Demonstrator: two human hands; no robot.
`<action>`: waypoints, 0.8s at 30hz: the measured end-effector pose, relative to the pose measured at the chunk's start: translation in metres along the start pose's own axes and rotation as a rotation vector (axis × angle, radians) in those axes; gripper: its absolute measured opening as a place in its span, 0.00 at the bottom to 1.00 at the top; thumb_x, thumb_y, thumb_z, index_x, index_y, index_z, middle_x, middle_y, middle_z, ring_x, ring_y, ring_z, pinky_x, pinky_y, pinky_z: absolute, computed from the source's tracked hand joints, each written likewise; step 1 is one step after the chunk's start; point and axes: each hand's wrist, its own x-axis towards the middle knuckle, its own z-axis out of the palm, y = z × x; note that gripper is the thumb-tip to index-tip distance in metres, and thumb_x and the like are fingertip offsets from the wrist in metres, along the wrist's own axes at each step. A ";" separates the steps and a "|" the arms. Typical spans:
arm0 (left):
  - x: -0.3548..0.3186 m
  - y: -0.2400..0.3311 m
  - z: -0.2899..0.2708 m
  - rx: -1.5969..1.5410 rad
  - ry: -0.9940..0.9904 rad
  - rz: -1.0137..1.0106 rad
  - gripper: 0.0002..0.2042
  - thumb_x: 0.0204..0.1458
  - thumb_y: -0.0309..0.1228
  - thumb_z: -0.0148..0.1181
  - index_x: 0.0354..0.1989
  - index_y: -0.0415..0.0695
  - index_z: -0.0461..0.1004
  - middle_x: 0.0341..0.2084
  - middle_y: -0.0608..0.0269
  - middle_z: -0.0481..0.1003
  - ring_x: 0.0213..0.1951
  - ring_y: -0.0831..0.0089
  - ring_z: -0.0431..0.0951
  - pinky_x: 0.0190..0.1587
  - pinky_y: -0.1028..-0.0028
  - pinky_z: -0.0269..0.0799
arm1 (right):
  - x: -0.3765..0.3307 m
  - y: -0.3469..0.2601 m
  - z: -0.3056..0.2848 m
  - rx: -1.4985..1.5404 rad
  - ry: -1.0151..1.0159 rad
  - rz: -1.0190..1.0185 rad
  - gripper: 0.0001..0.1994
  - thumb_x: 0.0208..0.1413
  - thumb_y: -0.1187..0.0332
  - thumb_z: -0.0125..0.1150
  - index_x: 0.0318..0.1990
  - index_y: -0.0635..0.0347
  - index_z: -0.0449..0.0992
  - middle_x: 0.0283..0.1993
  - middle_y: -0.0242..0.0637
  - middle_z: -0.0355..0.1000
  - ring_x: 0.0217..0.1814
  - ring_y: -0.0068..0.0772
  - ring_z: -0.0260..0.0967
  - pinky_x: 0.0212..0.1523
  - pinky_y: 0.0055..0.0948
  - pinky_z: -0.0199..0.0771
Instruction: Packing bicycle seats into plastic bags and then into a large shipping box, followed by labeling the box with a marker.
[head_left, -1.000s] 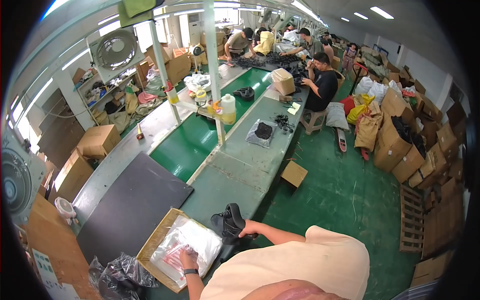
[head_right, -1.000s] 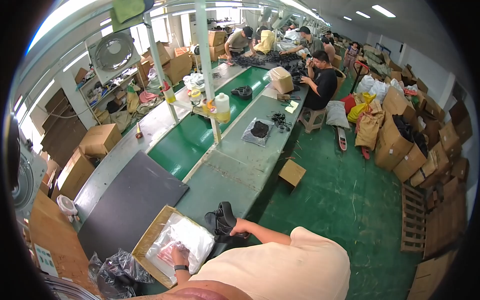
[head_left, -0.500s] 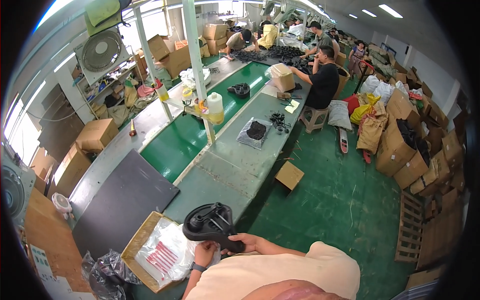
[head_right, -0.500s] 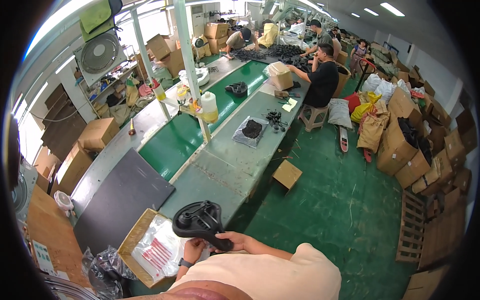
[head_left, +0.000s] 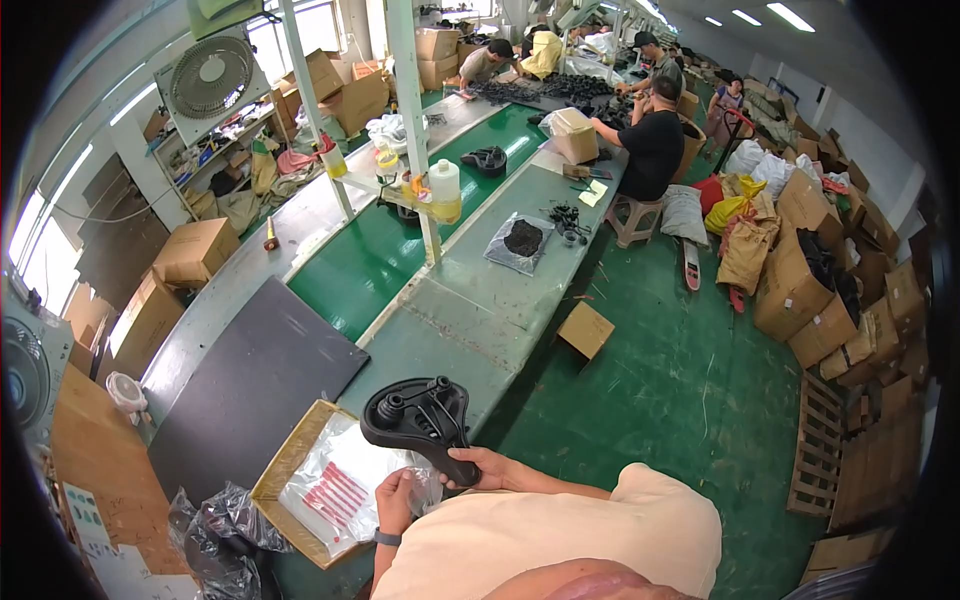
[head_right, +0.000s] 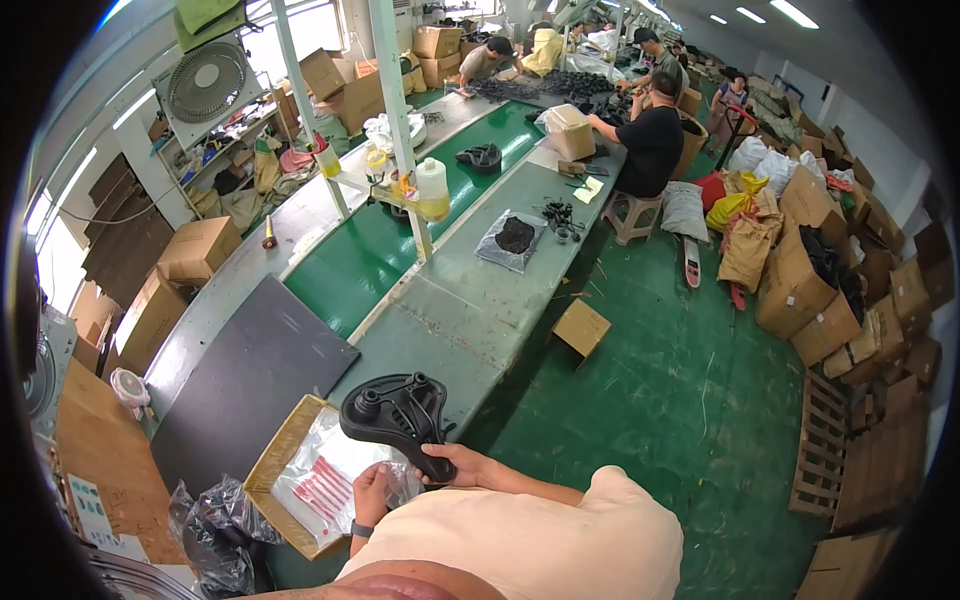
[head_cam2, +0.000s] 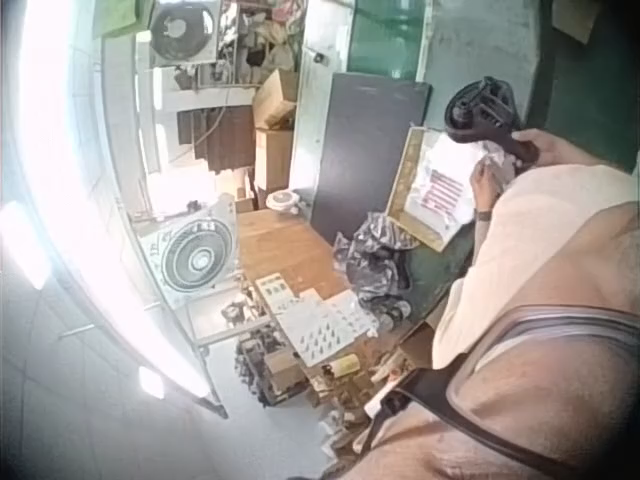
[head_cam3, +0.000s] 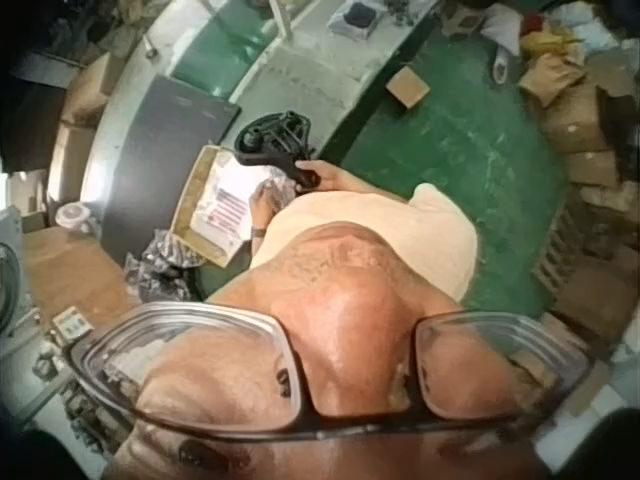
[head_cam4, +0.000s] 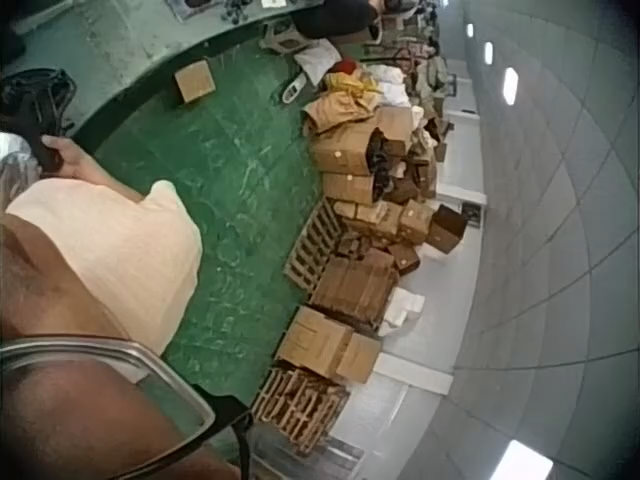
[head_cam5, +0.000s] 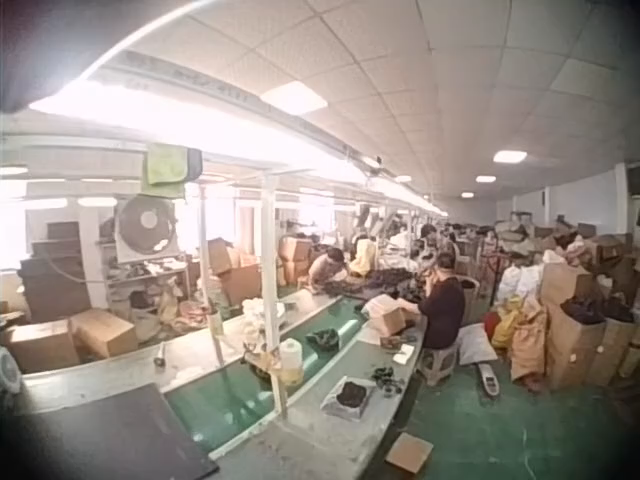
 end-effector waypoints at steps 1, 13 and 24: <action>-0.004 0.009 -0.009 -0.077 0.026 0.025 0.13 0.71 0.31 0.63 0.53 0.34 0.84 0.39 0.65 0.84 0.37 0.78 0.80 0.42 0.74 0.78 | 0.013 0.008 0.006 -0.038 0.007 -0.051 0.22 0.74 0.57 0.62 0.64 0.66 0.75 0.48 0.47 0.81 0.48 0.39 0.83 0.49 0.35 0.88; -0.081 0.029 -0.243 -0.901 0.173 0.380 0.09 0.72 0.34 0.60 0.53 0.43 0.79 0.47 0.66 0.84 0.47 0.76 0.84 0.51 0.69 0.82 | 0.079 0.089 0.093 -0.278 -0.089 -0.199 0.28 0.67 0.60 0.71 0.68 0.64 0.72 0.55 0.43 0.79 0.52 0.38 0.81 0.49 0.37 0.85; -0.123 0.014 -0.309 -0.722 0.209 0.021 0.09 0.71 0.32 0.57 0.46 0.42 0.81 0.27 0.70 0.76 0.28 0.81 0.75 0.30 0.76 0.70 | 0.144 0.219 0.150 -0.921 0.094 -0.137 0.44 0.54 0.69 0.80 0.76 0.65 0.62 0.67 0.41 0.74 0.66 0.35 0.72 0.66 0.38 0.75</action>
